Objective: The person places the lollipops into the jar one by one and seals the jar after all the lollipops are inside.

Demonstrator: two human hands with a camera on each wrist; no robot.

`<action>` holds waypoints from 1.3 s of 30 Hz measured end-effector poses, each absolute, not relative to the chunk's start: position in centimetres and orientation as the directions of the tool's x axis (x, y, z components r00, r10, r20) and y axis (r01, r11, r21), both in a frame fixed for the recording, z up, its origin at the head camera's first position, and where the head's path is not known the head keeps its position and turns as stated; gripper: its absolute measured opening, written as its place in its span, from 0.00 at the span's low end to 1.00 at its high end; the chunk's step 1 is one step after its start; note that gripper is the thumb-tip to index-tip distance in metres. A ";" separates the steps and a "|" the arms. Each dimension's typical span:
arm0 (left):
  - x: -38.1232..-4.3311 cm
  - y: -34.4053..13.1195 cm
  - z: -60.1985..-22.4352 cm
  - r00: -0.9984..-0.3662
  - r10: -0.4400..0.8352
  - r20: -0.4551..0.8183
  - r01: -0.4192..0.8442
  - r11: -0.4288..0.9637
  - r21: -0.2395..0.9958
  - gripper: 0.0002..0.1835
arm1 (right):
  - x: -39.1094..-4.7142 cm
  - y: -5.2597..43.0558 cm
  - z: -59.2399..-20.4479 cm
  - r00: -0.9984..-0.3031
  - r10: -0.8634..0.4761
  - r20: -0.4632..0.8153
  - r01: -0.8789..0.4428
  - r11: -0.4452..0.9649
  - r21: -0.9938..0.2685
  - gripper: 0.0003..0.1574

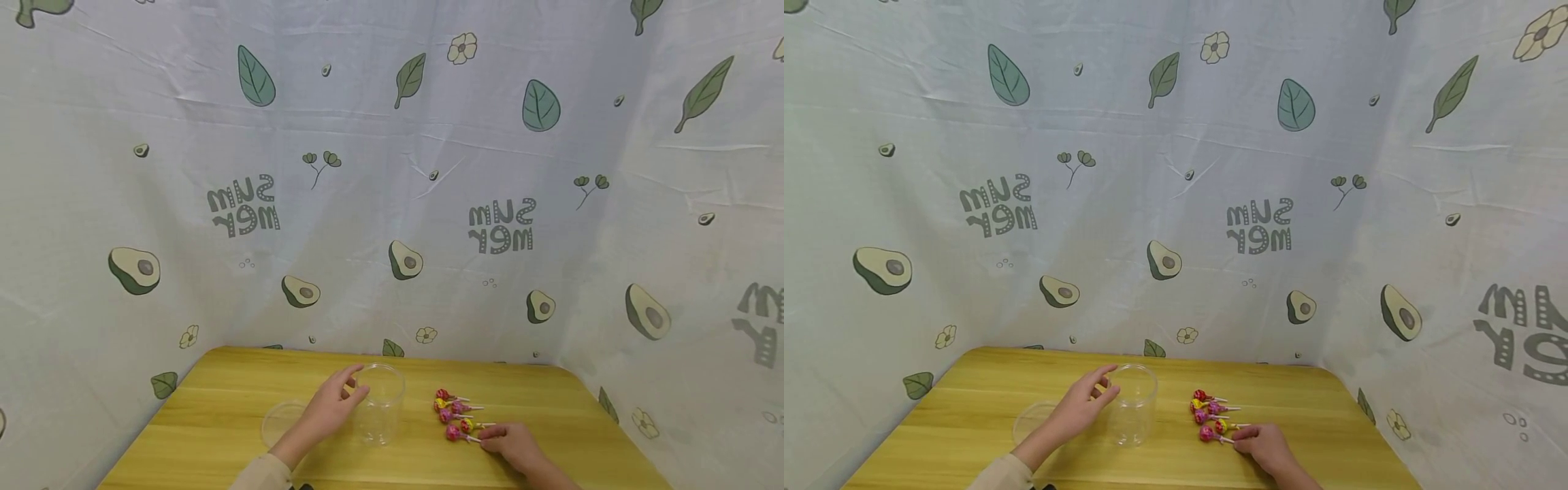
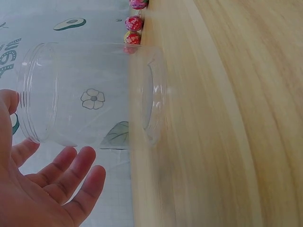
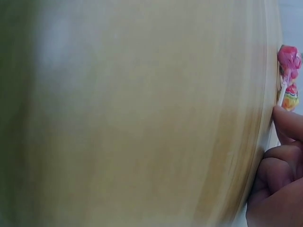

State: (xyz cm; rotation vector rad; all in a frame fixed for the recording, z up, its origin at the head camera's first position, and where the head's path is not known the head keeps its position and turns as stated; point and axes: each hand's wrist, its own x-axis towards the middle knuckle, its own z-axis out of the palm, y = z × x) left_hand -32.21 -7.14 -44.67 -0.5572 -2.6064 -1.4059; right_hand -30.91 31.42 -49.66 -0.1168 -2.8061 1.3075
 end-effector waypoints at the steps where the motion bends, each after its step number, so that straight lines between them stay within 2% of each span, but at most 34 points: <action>1: -32.2 -7.2 -44.7 -0.924 0.258 0.283 0.378 0.498 0.780 0.34 | -31.0 31.4 -49.7 -0.996 0.086 0.007 0.050 0.643 -0.765 0.05; 8: -32.4 -7.3 -44.9 -0.922 0.258 0.289 0.384 0.506 0.773 0.35 | -31.0 31.1 -49.4 -0.997 0.073 -0.012 0.058 0.664 -0.746 0.03; 23: -32.4 -7.6 -44.6 -0.922 0.268 0.278 0.383 0.538 0.751 0.35 | -30.7 30.7 -49.0 -0.999 0.000 0.035 -0.025 0.704 -0.710 0.03; 39: -32.3 -8.0 -43.6 -0.911 0.338 0.237 0.396 0.551 0.735 0.33 | -30.7 31.1 -48.8 -0.993 -0.110 0.041 -0.103 0.659 -0.745 0.03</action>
